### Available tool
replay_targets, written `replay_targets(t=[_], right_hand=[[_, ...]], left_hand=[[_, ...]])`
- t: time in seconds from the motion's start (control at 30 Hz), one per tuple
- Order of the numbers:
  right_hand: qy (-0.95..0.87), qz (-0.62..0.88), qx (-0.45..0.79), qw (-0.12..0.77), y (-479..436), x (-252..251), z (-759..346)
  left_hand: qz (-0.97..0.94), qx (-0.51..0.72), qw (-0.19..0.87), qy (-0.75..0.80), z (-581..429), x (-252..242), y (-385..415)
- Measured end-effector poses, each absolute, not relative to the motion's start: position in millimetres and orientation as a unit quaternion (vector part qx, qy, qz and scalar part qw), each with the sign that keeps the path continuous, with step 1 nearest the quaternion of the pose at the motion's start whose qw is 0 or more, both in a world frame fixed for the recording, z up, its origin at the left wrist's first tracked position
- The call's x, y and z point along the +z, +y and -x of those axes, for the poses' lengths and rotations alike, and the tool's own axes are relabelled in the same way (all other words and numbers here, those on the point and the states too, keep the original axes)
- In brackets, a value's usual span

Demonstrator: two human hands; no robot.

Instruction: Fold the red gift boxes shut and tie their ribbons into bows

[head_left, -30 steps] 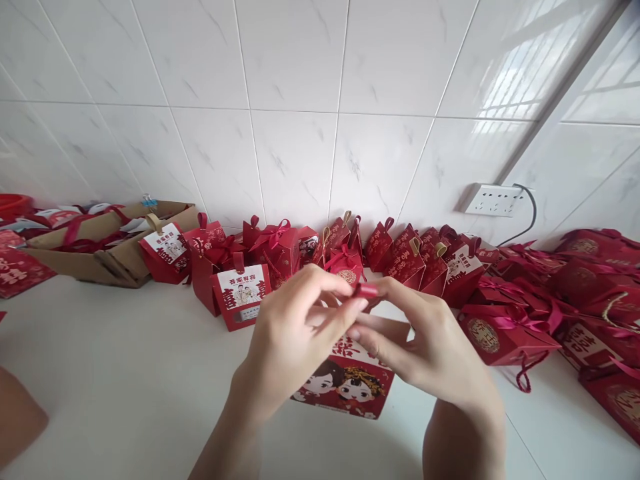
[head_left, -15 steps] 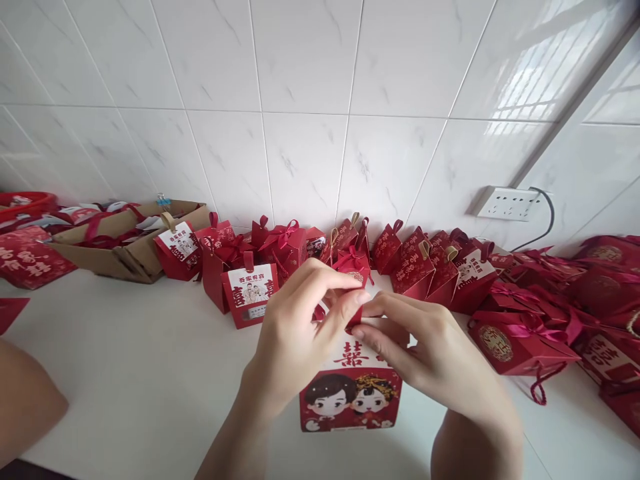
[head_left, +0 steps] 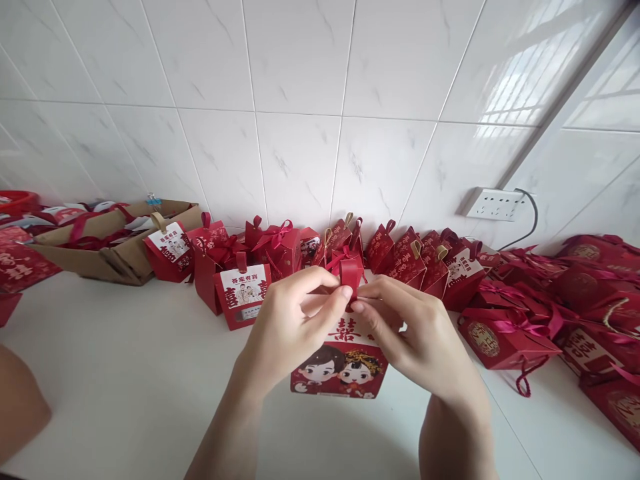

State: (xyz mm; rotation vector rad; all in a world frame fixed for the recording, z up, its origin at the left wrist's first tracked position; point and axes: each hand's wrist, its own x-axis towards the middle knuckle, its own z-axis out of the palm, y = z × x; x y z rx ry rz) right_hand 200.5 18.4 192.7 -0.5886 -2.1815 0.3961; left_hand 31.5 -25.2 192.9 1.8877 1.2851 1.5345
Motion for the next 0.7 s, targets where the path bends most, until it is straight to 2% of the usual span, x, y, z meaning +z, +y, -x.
replay_targets(t=[0.33,0.57,0.7], right_hand=[[-0.842,0.224,0.146,0.469,14.4,190.6,-195.9],[-0.840,0.255,0.131,0.460,12.9,192.3,-198.3],[-0.839,0.237,0.151,0.465,12.7,193.8,-201.7]], left_hand=[[-0.677,0.575,-0.041,0.458,-43.1,186.8,-23.9],[-0.689,0.563,-0.138,0.435,-51.0,184.7,-21.9],[-0.687,0.578,-0.143,0.417,-51.3,186.1,-21.8]])
